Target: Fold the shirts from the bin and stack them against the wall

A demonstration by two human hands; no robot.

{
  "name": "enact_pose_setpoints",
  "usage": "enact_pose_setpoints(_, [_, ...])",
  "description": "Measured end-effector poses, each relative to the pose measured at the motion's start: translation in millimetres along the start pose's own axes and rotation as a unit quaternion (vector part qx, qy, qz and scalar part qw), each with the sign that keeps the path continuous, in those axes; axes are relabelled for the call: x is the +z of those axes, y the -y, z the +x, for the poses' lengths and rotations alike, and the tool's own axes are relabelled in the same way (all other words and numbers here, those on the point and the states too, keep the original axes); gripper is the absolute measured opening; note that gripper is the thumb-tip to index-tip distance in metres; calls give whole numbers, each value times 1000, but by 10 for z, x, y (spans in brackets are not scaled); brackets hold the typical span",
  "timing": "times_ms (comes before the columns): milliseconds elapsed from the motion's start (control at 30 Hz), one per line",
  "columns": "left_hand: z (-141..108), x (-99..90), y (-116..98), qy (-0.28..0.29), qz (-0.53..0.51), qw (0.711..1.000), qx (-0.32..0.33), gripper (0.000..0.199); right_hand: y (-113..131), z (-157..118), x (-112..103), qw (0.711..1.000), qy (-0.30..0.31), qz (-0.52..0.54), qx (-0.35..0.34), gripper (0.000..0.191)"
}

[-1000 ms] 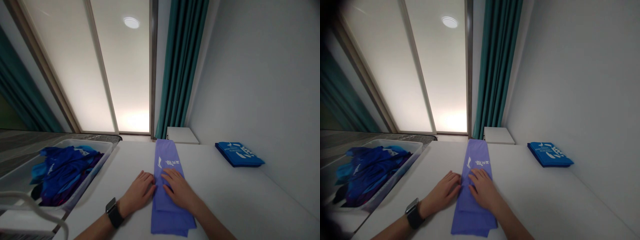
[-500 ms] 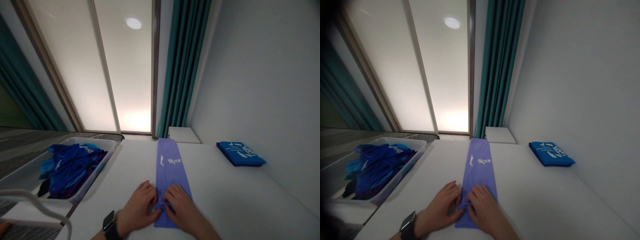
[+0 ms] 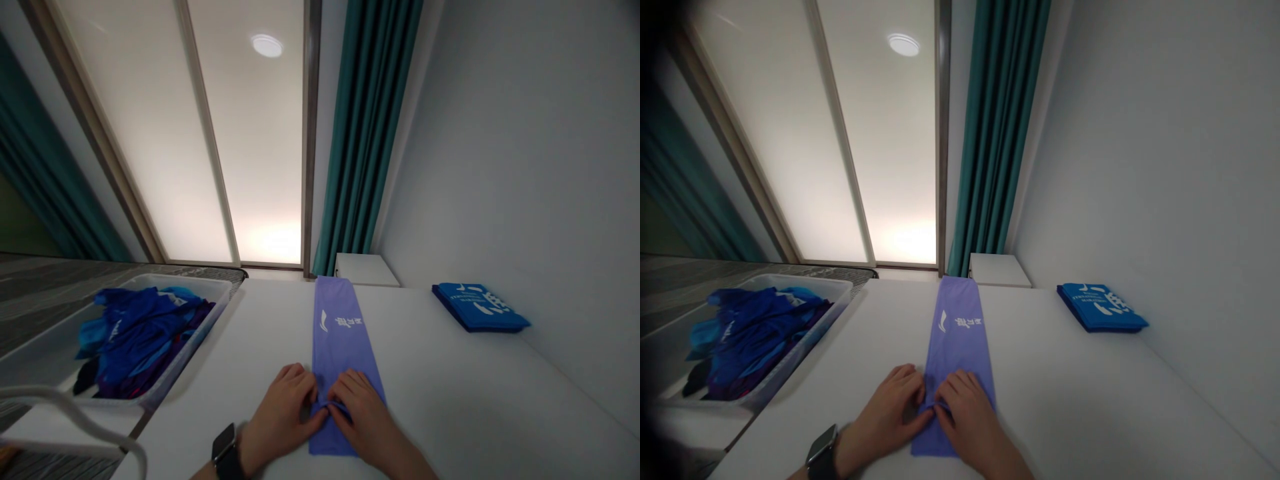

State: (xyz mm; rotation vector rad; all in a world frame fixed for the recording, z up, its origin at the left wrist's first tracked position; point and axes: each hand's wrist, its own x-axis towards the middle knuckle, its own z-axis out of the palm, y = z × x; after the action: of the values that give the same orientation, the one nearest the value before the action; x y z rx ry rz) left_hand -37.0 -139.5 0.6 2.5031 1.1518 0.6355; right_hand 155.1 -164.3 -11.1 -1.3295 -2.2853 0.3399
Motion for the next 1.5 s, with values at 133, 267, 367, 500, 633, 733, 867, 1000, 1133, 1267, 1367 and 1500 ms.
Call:
enact_pose_setpoints(133, [-11, 22, 13, -4, 15, 1000, 16, 16, -3, -14, 37, 1000, -7, -19, -12, 15])
enact_pose_setpoints(267, [-38, 56, 22, -21, 33, 999, 27, 14, -7, -37, 86, 998, -7, -62, -30, 11])
enact_pose_setpoints(367, [-54, 76, 18, -25, 39, 999, 25, 13, -5, -55, 93, 997, -7, -60, -38, 11])
enact_pose_setpoints(500, [-85, 96, 16, -24, 32, 999, 19, 11, 9, -80, 63, 998, -3, -46, -41, 11])
enact_pose_setpoints(633, [-139, 94, 18, -29, 33, 999, 14, 14, 26, -108, 20, 997, 19, -55, -43, 12])
enact_pose_setpoints(733, [-163, 50, 19, -21, 16, 999, 21, 16, 34, -120, -11, 997, 24, -60, -49, 17])
enact_pose_setpoints(867, [-146, -38, 22, 8, 11, 999, 53, 25, 36, -127, -19, 997, 22, -52, -54, 21])
enact_pose_setpoints(1000, [-115, -111, 51, 37, 40, 995, 86, 21, 20, -137, 15, 999, 12, -32, -38, 16])
enact_pose_setpoints(1133, [-95, -178, 81, 49, 59, 988, 136, 20, 3, -145, 45, 999, 10, -25, -38, 11])
enact_pose_setpoints(1267, [-45, -217, 85, 56, 44, 979, 189, 12, -5, -150, 52, 999, 7, -18, -32, 9])
enact_pose_setpoints(1367, [-15, -216, 91, 63, 25, 976, 208, 15, -4, -149, 39, 1000, 8, -9, -28, 11])
enact_pose_setpoints(1500, [-28, -212, 101, 61, 10, 979, 193, 20, 2, -133, 16, 999, 15, -14, -30, 12])
